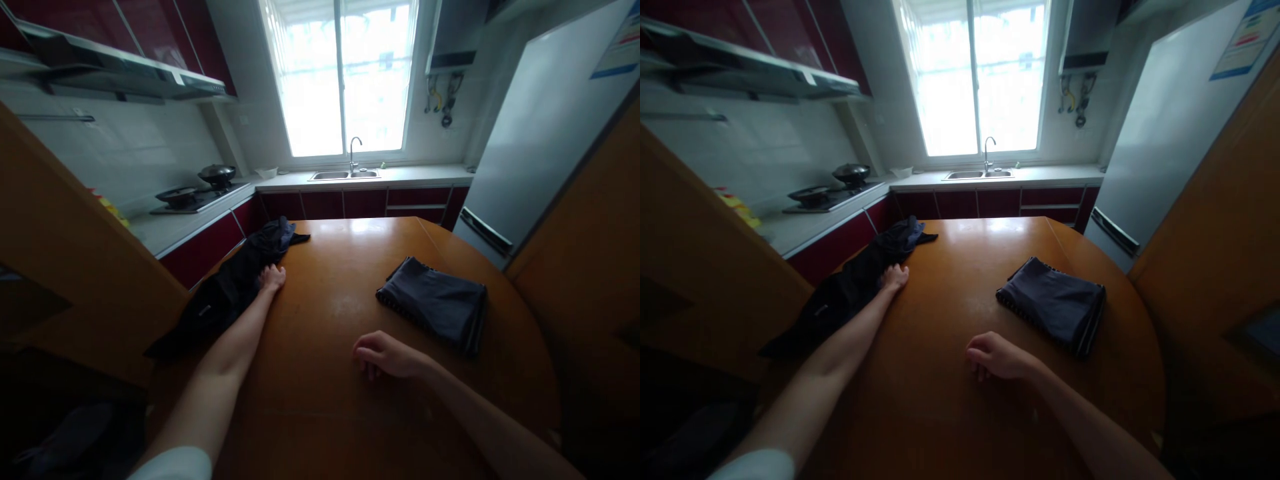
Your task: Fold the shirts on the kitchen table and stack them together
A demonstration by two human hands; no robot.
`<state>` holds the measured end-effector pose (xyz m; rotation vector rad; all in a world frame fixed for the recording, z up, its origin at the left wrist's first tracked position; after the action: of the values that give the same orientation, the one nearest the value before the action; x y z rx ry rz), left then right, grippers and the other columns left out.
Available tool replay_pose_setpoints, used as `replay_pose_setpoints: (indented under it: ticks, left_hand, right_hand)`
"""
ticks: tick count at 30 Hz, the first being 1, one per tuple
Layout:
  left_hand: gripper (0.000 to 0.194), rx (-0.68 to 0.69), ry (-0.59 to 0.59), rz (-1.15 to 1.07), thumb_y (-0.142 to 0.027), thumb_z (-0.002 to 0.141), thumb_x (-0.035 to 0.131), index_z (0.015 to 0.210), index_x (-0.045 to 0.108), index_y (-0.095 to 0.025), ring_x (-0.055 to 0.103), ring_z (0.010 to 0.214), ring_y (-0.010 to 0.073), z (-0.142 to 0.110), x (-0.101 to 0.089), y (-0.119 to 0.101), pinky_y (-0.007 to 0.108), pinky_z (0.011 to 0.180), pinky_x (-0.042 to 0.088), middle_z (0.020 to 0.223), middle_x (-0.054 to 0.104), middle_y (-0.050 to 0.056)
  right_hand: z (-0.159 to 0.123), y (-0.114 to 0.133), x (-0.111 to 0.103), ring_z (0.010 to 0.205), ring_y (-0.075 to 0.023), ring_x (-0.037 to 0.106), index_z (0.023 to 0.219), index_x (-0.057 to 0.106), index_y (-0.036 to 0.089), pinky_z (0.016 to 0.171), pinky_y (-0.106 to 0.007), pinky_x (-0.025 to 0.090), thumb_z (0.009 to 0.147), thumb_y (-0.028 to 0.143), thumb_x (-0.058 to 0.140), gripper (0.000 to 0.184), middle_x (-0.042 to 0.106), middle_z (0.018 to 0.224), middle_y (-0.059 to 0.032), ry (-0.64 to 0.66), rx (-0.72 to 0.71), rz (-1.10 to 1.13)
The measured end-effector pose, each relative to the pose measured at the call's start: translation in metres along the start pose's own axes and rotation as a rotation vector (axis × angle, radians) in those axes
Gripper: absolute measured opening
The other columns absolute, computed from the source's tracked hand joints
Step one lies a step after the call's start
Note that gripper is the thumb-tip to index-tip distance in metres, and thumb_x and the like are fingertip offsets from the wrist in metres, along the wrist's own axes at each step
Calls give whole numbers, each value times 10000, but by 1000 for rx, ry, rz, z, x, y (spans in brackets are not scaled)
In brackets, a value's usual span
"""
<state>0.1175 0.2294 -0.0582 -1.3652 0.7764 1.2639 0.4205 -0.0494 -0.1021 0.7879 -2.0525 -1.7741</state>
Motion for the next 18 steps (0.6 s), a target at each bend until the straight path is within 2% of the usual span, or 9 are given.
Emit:
replay_pose_setpoints:
  ticks: [2,3,6,8,10,12,13,16,18]
  left_hand:
    - [459,55,-23,-17,-302,930,431,1242,622,-25,573,1219,383,-6,-4,-4,450,1016,429,1297,600,278]
    - [445,93,-43,-30,-269,928,425,1250,620,-32,567,1232,366,-11,-6,-7,433,1035,424,1304,600,264]
    - [429,236,-107,-82,-170,918,397,1273,613,-63,510,1312,308,-35,-9,-23,383,1122,374,1382,563,213]
    - [410,344,-123,-123,-143,913,393,1240,634,-94,504,1322,271,-56,-7,-37,353,1151,359,1391,565,173]
    - [354,463,-105,-161,-160,911,426,1166,671,-147,539,1280,238,-81,0,-55,326,1145,382,1338,608,116]
    - [290,647,-70,-246,-181,906,466,1080,697,-189,582,1214,225,-112,7,-82,339,1111,433,1254,652,77]
    - [266,752,-52,-307,-188,909,476,1044,704,-199,602,1173,223,-130,9,-96,354,1081,465,1211,666,71]
    - [236,1016,19,-484,-210,946,481,983,714,-206,641,1059,219,-181,10,-132,384,987,530,1121,684,81]
    - [227,1093,74,-525,-235,972,492,1002,716,-212,649,1026,212,-205,9,-147,380,964,541,1103,689,82]
  right_hand:
    - [-1,12,-13,630,-145,638,1005,678,153,553,-244,464,899,572,589,441,668,767,-19,-73,-80,-31]
    - [-3,20,-25,668,-156,638,1001,688,152,591,-259,474,906,535,593,406,675,779,-27,-158,-133,-73]
    - [-22,41,-78,843,-195,643,1003,701,156,761,-308,493,934,394,568,281,703,905,-67,-550,-232,-323]
    - [-40,46,-112,1044,-243,609,1091,688,166,903,-355,463,921,320,577,254,686,1097,-104,-810,-150,-592]
    - [-54,40,-138,1195,-298,528,1230,644,177,982,-408,412,877,308,647,377,618,1264,-136,-963,66,-862]
    - [-61,28,-153,1221,-328,499,1297,609,183,972,-426,402,844,342,702,490,585,1304,-154,-976,304,-1020]
    - [-63,22,-158,1209,-327,508,1283,616,182,952,-415,408,847,355,703,477,592,1287,-155,-952,380,-1052]
    - [-64,18,-165,1153,-303,562,1178,657,176,883,-366,436,901,353,636,329,637,1208,-147,-937,449,-1050]
    - [-67,20,-169,1097,-295,611,1150,659,166,845,-350,452,917,353,614,302,664,1173,-149,-981,462,-995]
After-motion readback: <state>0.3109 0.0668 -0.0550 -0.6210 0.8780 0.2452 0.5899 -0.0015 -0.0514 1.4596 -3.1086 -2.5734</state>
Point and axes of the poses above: each hand's wrist, its own z-axis towards the middle knuckle, its own x-axis out of the palm, y = z × x, the point moved 8 cm from there along z, towards the middle knuckle
